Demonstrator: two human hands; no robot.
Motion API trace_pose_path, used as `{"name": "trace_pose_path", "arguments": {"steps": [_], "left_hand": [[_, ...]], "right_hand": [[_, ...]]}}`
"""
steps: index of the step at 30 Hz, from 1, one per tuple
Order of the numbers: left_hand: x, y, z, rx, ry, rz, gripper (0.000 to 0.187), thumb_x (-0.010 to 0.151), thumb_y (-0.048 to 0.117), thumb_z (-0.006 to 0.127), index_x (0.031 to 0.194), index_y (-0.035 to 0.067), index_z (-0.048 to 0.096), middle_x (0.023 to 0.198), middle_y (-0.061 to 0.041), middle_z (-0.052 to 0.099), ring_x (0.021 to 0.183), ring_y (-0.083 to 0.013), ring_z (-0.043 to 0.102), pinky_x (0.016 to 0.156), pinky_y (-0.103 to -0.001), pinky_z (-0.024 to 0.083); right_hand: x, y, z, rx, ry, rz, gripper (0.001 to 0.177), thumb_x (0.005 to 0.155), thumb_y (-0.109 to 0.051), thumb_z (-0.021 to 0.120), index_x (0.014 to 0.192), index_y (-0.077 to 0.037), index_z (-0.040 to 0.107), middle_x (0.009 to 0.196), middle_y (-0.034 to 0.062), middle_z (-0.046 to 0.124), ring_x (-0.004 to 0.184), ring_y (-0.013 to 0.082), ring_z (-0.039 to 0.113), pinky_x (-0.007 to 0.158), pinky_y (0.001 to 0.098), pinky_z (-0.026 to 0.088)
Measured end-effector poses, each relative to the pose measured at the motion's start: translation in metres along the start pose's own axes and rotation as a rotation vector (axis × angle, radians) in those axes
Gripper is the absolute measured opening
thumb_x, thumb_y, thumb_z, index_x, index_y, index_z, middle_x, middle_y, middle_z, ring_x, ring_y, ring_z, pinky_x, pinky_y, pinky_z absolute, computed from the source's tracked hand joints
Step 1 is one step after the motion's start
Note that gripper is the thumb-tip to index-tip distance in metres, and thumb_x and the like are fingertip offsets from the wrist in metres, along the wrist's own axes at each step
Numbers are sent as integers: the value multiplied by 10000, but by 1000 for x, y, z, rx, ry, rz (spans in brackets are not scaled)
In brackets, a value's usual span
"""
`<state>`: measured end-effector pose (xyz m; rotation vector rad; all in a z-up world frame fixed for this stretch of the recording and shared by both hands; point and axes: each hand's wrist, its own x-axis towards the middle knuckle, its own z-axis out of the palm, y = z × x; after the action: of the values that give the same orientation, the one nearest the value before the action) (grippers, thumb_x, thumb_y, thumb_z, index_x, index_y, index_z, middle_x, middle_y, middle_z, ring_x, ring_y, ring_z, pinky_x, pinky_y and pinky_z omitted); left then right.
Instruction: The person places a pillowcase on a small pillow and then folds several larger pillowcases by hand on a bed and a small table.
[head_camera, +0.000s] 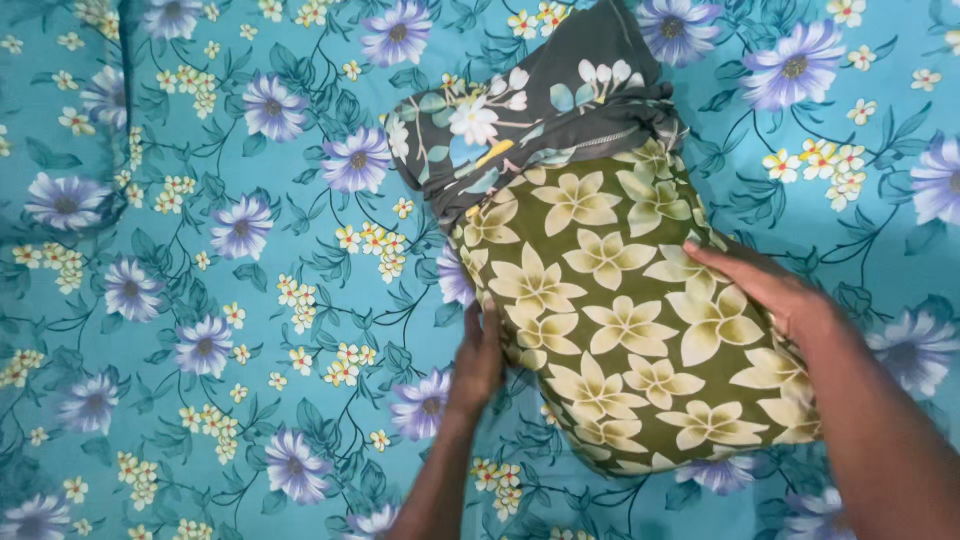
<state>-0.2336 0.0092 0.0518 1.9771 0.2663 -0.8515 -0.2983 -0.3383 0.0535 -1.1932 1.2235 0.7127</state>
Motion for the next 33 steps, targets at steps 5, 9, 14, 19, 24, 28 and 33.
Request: {"name": "trace_pose_path", "arguments": {"steps": [5,9,14,19,24,28,33], "left_hand": [[-35,9,26,3,34,223,716,1014,574,446,1405,-24,499,1306,-260,656,1209,-394,634,1031,-433,458],[-38,47,-15,22,171,140,705,903,563,554,1333,6,584,1173,-223,748,1078,-373,750,926,-458,538],[-21,50,-54,638,134,-68,669,1008,594,490,1298,3,602,1097,-320,722,1085,-482,668,943,-520,499],[-29,34,-43,583,471,416,692,959,454,551,1459,-6,424,1211,-305,613,1043,-474,619,846,-543,495],[-22,54,-29,705,612,795,595,957,312,637,1416,-34,486,1300,-307,523,1182,-449,498,1002,-539,389],[-2,98,-7,603,435,990,375,975,276,664,1259,33,630,1296,-214,571,1209,-400,524,1036,-524,400],[49,152,38,744,315,1102,330,1002,312,655,1211,58,674,1430,-161,561,1378,-354,481,1177,-597,296]], "right_hand": [[20,21,26,15,-34,-115,841,855,-617,592,1535,-134,483,1477,118,601,1285,277,601,1089,454,456],[42,60,82,-107,266,-678,743,1000,-548,541,1553,-62,439,1569,158,519,1407,297,492,1179,423,348],[0,64,128,-44,442,-722,711,984,-427,561,1559,-76,336,1470,205,508,1299,383,521,1079,454,421],[-17,34,130,-205,769,-1342,550,1047,-253,655,1475,-17,402,1435,217,474,1352,406,485,1171,482,379],[0,-12,154,-109,768,-1280,609,1040,-271,694,1488,9,390,1462,235,441,1362,410,456,1146,496,370],[16,-9,169,-254,991,-1225,608,1026,-276,713,1486,-13,413,1461,230,449,1378,425,459,1137,501,385],[33,3,170,-59,1029,-1141,593,982,-254,759,1399,16,435,1372,257,471,1289,446,487,1081,504,406]]}}
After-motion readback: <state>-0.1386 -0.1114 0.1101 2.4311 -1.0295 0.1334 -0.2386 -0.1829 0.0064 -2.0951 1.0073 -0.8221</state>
